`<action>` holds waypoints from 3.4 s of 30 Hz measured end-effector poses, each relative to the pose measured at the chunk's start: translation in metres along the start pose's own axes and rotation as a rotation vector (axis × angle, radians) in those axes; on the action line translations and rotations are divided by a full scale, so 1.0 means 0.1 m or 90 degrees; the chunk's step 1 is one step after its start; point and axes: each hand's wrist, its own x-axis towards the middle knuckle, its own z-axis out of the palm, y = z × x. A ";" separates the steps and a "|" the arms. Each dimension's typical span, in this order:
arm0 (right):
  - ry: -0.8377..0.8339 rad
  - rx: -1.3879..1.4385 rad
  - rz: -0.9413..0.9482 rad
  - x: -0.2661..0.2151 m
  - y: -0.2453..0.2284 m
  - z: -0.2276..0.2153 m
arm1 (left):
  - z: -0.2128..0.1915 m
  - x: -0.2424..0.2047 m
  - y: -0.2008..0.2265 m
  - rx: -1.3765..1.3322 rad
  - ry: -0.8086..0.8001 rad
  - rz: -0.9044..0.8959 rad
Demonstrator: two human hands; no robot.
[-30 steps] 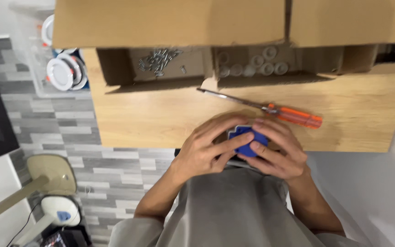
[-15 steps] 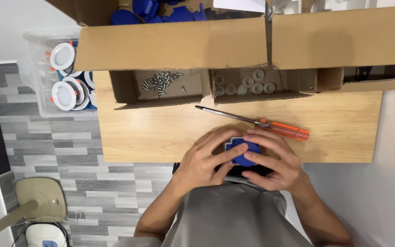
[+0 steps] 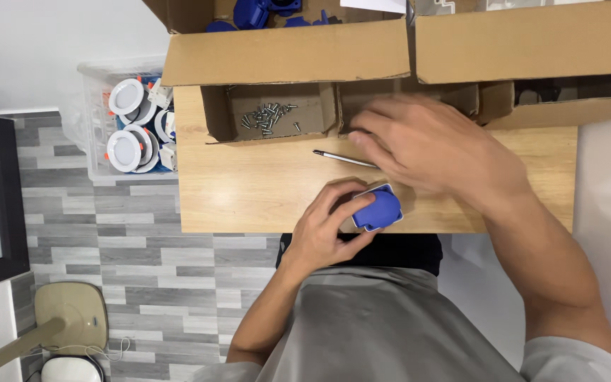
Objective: The person assembles a small electrical component by inserting a blue plastic piece into a white housing, then uses a screwdriver to tighten screws on the assembly. The person places the finished unit into a plastic bin and repeats the process with another unit.
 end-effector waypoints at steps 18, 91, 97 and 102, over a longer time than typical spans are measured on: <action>-0.291 0.134 0.226 0.51 -0.01 -0.27 | 0.14 -0.05 0.05 -0.039 0.157 -0.028; 0.454 0.504 0.122 -1.46 -0.28 1.39 | 0.11 -0.10 -0.02 -0.087 0.002 0.018; 0.448 0.497 0.123 -1.44 -0.32 1.38 | 0.13 -0.13 -0.04 -0.090 0.037 0.035; 0.483 0.500 0.092 -1.46 -0.28 1.41 | 0.13 -0.14 -0.04 -0.126 0.055 0.058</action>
